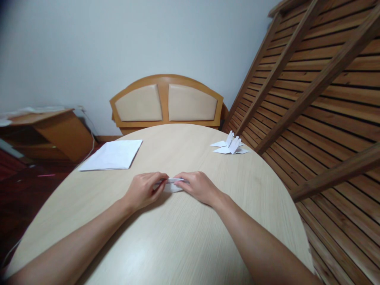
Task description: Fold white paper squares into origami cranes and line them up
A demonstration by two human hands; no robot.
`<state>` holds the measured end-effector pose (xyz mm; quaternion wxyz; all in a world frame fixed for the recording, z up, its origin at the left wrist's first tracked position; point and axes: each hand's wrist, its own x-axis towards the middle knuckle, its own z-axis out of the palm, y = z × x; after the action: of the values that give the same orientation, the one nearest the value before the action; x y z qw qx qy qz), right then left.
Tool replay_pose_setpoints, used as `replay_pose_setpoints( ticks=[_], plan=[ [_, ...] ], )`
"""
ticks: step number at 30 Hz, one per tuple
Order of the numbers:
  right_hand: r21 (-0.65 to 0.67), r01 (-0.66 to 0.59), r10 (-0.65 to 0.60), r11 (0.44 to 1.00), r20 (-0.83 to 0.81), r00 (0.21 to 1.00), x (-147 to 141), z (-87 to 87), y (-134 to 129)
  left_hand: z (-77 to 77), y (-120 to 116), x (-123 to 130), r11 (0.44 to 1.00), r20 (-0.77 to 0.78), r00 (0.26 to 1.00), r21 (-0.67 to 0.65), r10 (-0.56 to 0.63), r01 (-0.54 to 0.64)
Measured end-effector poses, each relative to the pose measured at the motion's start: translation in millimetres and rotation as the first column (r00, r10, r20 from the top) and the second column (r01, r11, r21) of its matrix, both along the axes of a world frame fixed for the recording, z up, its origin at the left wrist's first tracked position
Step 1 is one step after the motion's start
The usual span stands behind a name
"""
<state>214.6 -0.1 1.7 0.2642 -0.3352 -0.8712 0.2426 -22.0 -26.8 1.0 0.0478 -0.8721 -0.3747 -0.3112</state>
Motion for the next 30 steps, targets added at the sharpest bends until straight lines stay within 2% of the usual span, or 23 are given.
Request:
replay_pose_setpoints(
  ticks=[8,14,19,22,26,30],
  plan=[
    [-0.134,0.048,-0.052,0.990,-0.031,0.998,-1.3,1.9,0.0,1.4,0.8,1.9,0.987,-0.040,0.996,-0.133,0.082,-0.087],
    [-0.074,0.111,-0.110,0.991,0.028,0.994,-3.1,2.8,0.4,1.6,1.1,4.0,0.973,-0.048,0.992,-0.193,0.117,-0.124],
    [0.008,0.227,-0.227,0.974,0.099,0.969,-1.4,-1.5,5.0,3.4,2.1,3.8,0.993,-0.048,0.997,-0.107,-0.056,0.051],
    [0.031,0.271,-0.272,0.962,0.123,0.954,0.6,-4.4,7.7,-0.4,2.7,4.2,0.979,-0.108,0.980,-0.136,-0.165,0.150],
    [0.038,0.298,-0.300,0.954,0.176,0.938,2.4,-6.2,9.1,-7.5,3.6,4.5,0.966,-0.128,0.972,-0.197,-0.197,0.170],
    [0.100,0.308,-0.321,0.946,0.166,0.933,3.8,-6.1,9.3,-8.0,3.7,3.7,0.955,-0.156,0.964,-0.240,-0.215,0.174]
  ],
)
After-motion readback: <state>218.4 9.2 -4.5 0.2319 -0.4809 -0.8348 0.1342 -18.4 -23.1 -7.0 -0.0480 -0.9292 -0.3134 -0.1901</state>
